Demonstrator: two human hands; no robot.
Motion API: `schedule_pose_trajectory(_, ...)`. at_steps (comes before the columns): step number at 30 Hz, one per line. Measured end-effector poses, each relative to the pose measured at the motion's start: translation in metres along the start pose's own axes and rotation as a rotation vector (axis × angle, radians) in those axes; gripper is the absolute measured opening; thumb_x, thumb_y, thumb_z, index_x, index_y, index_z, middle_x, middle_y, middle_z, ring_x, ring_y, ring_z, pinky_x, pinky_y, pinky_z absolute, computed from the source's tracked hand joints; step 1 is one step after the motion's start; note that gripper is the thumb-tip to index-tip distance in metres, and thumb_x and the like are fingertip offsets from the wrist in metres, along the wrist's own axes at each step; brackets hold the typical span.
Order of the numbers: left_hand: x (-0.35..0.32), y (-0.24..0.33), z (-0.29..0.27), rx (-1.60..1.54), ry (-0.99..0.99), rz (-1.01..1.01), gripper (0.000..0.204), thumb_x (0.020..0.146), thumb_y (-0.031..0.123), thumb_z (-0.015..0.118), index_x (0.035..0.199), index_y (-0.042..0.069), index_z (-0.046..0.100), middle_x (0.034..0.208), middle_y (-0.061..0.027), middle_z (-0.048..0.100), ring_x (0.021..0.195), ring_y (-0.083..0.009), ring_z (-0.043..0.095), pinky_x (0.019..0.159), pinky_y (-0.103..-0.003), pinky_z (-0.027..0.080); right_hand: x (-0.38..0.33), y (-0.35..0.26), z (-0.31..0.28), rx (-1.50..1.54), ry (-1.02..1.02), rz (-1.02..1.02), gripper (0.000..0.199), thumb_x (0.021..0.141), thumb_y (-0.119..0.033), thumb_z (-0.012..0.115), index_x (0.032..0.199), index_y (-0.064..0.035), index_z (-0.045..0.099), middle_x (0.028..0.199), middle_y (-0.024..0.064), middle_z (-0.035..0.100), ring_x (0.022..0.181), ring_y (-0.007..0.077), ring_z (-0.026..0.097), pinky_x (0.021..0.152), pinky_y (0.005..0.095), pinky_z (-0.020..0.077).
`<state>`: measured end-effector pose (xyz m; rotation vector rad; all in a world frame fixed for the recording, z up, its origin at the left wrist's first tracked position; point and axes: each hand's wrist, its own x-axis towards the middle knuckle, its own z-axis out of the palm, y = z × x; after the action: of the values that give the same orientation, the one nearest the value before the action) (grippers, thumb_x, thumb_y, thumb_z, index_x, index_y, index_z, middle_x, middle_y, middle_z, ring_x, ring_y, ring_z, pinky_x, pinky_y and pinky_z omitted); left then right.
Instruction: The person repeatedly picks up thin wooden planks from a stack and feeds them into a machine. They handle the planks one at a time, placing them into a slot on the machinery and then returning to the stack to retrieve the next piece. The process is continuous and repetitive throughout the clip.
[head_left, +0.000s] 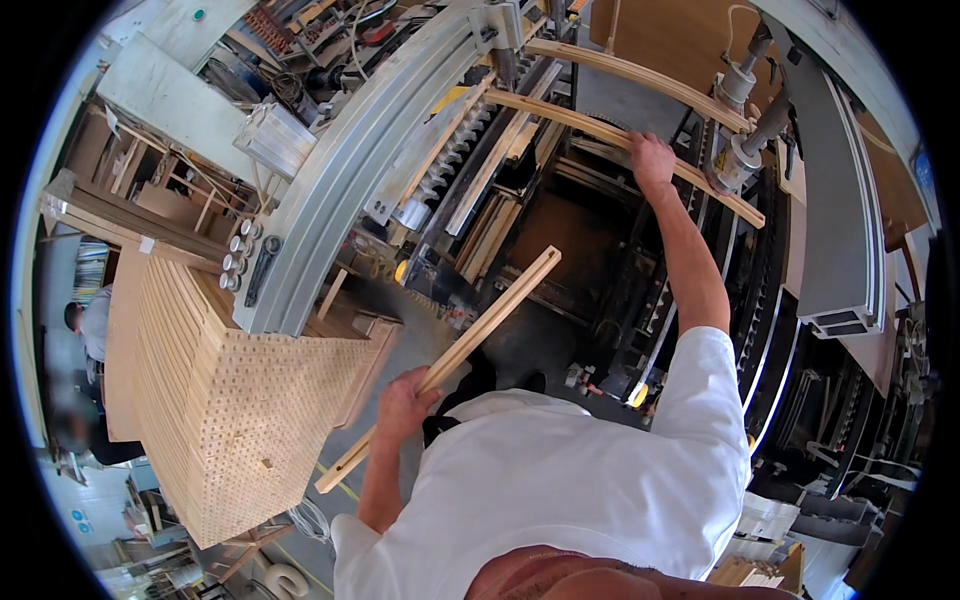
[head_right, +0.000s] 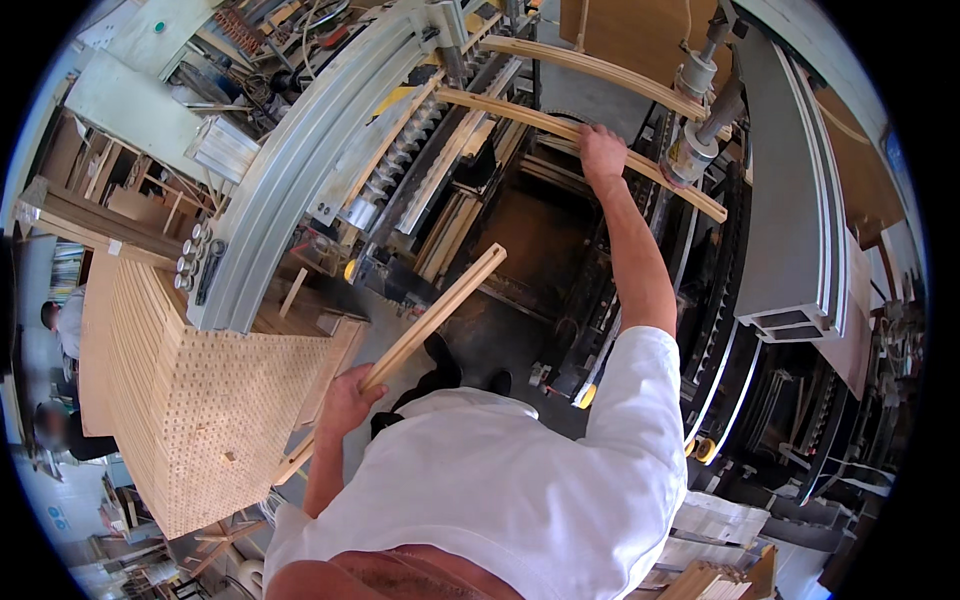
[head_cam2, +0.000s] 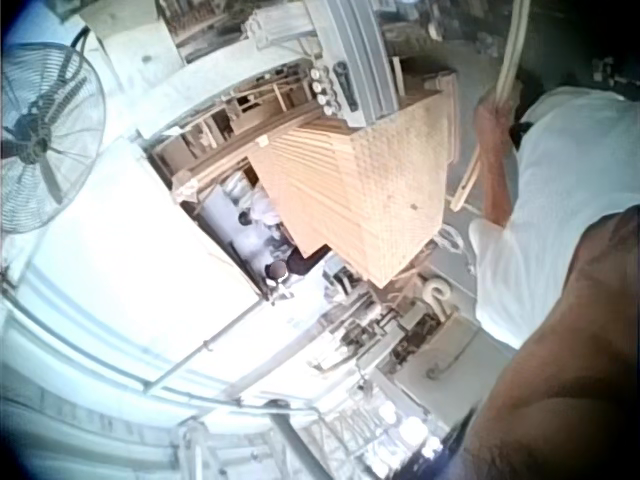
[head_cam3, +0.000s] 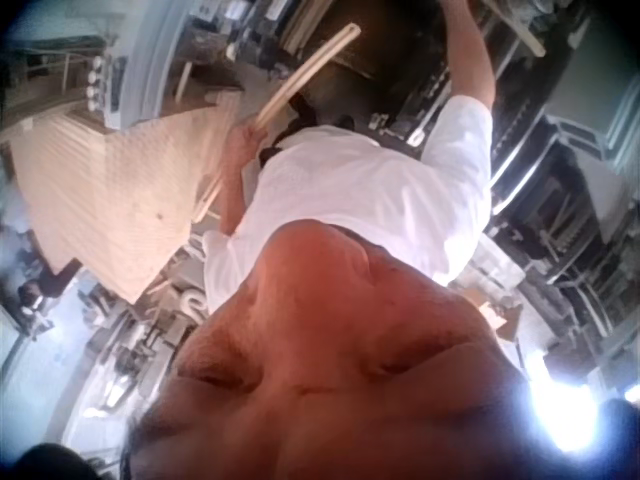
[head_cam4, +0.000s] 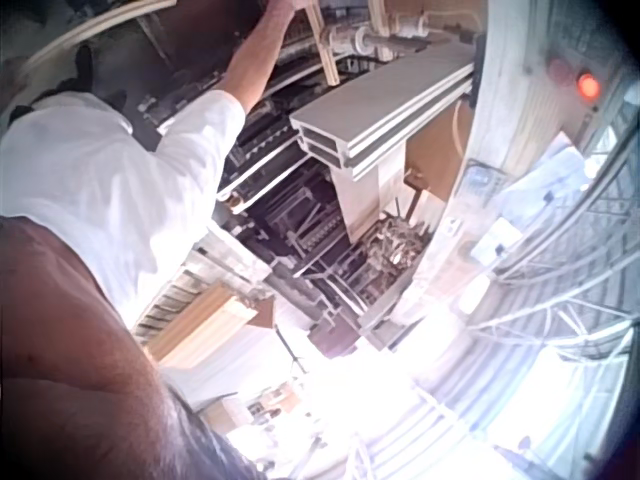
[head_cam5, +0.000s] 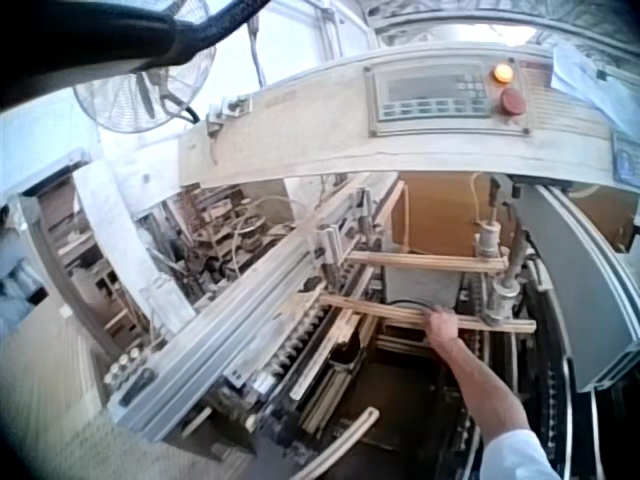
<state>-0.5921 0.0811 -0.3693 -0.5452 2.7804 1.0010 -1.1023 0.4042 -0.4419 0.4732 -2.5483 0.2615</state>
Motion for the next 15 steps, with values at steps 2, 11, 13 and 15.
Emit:
schedule_pose_trajectory(2, -0.004, 0.002, -0.004, -0.043, -0.006, -0.032, 0.033, 0.080, 0.019, 0.076, 0.109, 0.007, 0.065, 0.099, -0.0193, 0.066, 0.093, -0.0404, 0.062, 0.079, -0.044, 0.050, 0.000, 0.002, 0.003, -0.015, -0.001, 0.001, 0.017, 0.087, -0.021, 0.060, 0.100, -0.0172, 0.068, 0.095, 0.0077, 0.067, 0.091, 0.0312, 0.066, 0.079, 0.0448, 0.0507)
schedule_pose_trajectory(11, -0.079, 0.001, -0.078, -0.317, 0.150, -0.147, 0.034, 0.082, 0.011, 0.078, 0.112, 0.000, 0.068, 0.084, -0.0030, 0.064, 0.077, -0.0098, 0.056, 0.069, -0.027, 0.047, 0.005, 0.004, 0.008, -0.050, -0.069, 0.020, 0.022, 0.089, -0.027, 0.058, 0.107, -0.0177, 0.068, 0.101, 0.0094, 0.067, 0.097, 0.0334, 0.065, 0.081, 0.0482, 0.0506)
schedule_pose_trajectory(13, -0.112, -0.017, -0.101, -0.424, 0.268, -0.235, 0.033, 0.084, 0.015, 0.078, 0.112, 0.000, 0.069, 0.085, 0.0001, 0.063, 0.079, -0.0076, 0.054, 0.071, -0.026, 0.046, 0.014, -0.008, 0.000, -0.088, -0.190, 0.057, 0.023, 0.090, -0.027, 0.056, 0.106, -0.0156, 0.067, 0.102, 0.0131, 0.068, 0.097, 0.0367, 0.065, 0.081, 0.0508, 0.0515)
schedule_pose_trajectory(15, -0.143, -0.033, -0.123, -0.485, 0.429, -0.244, 0.032, 0.086, 0.017, 0.076, 0.111, -0.001, 0.069, 0.085, 0.0024, 0.062, 0.079, -0.0064, 0.053, 0.071, -0.025, 0.045, 0.019, -0.008, -0.003, -0.148, -0.255, 0.080, 0.021, 0.089, -0.024, 0.058, 0.104, -0.0139, 0.070, 0.102, 0.0138, 0.070, 0.097, 0.0347, 0.068, 0.080, 0.0485, 0.0543)
